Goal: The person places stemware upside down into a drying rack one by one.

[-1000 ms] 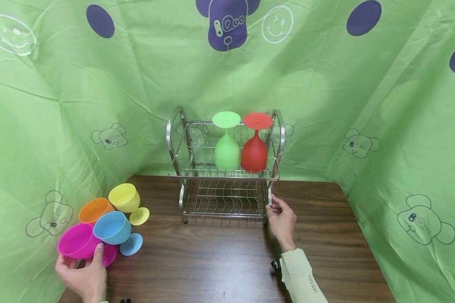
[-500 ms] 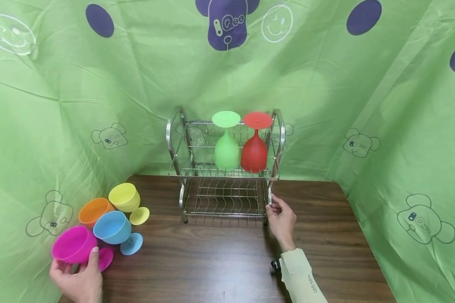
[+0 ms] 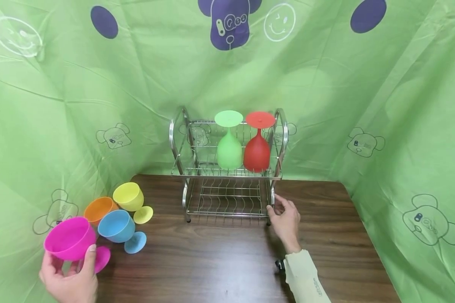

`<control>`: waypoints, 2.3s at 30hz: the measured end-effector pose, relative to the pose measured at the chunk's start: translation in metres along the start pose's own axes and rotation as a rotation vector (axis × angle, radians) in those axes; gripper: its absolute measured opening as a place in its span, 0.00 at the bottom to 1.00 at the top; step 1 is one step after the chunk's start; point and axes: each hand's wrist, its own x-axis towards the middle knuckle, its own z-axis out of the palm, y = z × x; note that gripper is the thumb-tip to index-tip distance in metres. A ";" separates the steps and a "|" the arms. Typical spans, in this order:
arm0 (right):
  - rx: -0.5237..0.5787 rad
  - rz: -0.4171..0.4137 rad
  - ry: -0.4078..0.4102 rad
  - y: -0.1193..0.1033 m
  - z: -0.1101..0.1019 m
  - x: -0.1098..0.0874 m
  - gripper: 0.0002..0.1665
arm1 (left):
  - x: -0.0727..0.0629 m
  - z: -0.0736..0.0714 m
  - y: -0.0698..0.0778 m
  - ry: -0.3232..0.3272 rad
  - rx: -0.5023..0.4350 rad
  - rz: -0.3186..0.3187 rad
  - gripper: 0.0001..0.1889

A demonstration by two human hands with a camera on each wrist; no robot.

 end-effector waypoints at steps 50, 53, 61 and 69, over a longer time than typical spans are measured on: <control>0.433 -0.602 -0.619 -0.133 -0.044 -0.094 0.45 | -0.119 0.108 0.070 -1.402 0.466 1.025 0.53; 0.448 -0.596 -0.616 -0.132 -0.043 -0.096 0.44 | -0.119 0.109 0.071 -1.401 0.477 1.036 0.53; 0.453 -0.552 -0.616 -0.132 -0.042 -0.098 0.44 | -0.118 0.110 0.071 -1.404 0.499 1.040 0.52; 0.462 -0.504 -0.560 -0.132 -0.039 -0.100 0.45 | -0.122 0.108 0.069 -1.351 0.480 0.923 0.49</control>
